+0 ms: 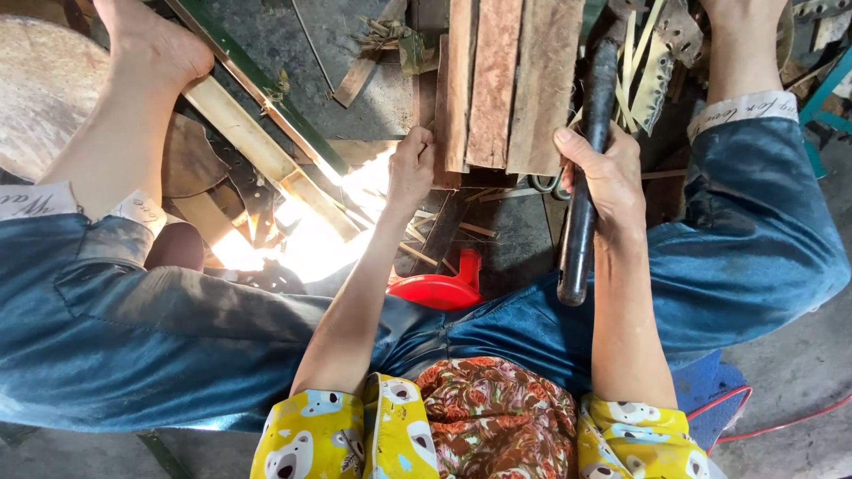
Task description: Refining the shape of a wooden instrument component using a hammer and manual tools while sitting on the floor.
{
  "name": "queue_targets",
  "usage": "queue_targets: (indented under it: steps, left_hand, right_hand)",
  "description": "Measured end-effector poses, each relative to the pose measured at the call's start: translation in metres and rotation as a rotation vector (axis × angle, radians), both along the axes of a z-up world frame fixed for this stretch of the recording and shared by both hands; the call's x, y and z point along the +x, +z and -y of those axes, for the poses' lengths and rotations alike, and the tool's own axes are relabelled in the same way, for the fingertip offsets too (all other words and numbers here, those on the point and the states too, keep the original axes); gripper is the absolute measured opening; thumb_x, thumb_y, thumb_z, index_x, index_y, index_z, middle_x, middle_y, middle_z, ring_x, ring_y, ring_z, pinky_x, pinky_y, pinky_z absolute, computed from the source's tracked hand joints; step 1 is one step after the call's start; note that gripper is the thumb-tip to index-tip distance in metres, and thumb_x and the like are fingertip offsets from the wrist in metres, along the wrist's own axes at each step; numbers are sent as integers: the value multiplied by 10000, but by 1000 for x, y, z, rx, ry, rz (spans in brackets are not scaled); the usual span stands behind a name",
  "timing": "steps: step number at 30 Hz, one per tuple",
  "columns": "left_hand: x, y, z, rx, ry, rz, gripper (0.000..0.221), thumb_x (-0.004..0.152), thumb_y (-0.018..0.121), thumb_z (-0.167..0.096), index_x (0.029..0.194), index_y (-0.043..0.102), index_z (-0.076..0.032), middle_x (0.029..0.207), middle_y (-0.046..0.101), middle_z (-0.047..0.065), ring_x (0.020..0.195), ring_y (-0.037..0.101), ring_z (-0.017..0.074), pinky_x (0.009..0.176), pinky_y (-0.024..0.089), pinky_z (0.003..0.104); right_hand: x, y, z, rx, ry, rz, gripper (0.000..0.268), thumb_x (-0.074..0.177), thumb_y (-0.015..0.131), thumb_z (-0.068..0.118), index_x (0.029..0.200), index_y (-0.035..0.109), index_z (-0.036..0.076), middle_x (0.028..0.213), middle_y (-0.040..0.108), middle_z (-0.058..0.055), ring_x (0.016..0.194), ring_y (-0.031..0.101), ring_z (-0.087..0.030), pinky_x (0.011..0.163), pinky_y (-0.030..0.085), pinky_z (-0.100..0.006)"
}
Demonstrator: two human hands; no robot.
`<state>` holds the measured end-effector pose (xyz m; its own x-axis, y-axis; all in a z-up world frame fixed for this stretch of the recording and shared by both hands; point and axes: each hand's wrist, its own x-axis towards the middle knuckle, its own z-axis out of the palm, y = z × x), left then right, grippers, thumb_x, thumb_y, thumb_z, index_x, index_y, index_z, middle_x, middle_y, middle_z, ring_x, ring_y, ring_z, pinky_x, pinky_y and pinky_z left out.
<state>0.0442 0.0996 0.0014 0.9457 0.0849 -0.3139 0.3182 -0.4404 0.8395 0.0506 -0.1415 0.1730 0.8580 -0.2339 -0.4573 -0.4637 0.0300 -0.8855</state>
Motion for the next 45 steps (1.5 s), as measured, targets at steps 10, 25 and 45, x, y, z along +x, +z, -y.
queue_targets:
  steps: [10, 25, 45]
  left_hand:
    - [-27, 64, 5, -151, 575, 15, 65, 998, 586, -84, 986, 645, -106, 882, 602, 38, 914, 550, 184, 895, 483, 376]
    - [-63, 75, 88, -161, 167, 351, 129, 842, 765, 13, 906, 700, -78, 810, 646, 88, 772, 706, 278, 602, 605, 311]
    - [-43, 13, 81, 690, -399, 648, 172, 818, 685, -101, 987, 662, -126, 969, 630, 25, 1043, 594, 254, 791, 560, 294]
  right_hand:
    - [4, 15, -10, 9, -36, -38, 269, 940, 844, 176, 958, 615, 36, 651, 599, -89, 435, 610, -119, 415, 535, -219]
    - [5, -1, 2, -43, 36, -17, 368, 939, 890, 237, 1009, 592, 32, 708, 618, -108, 442, 633, -135, 411, 547, -250]
    - [17, 37, -55, -141, 145, 121, 396, 895, 844, 163, 1054, 501, 50, 924, 741, -142, 428, 595, -96, 382, 490, -189]
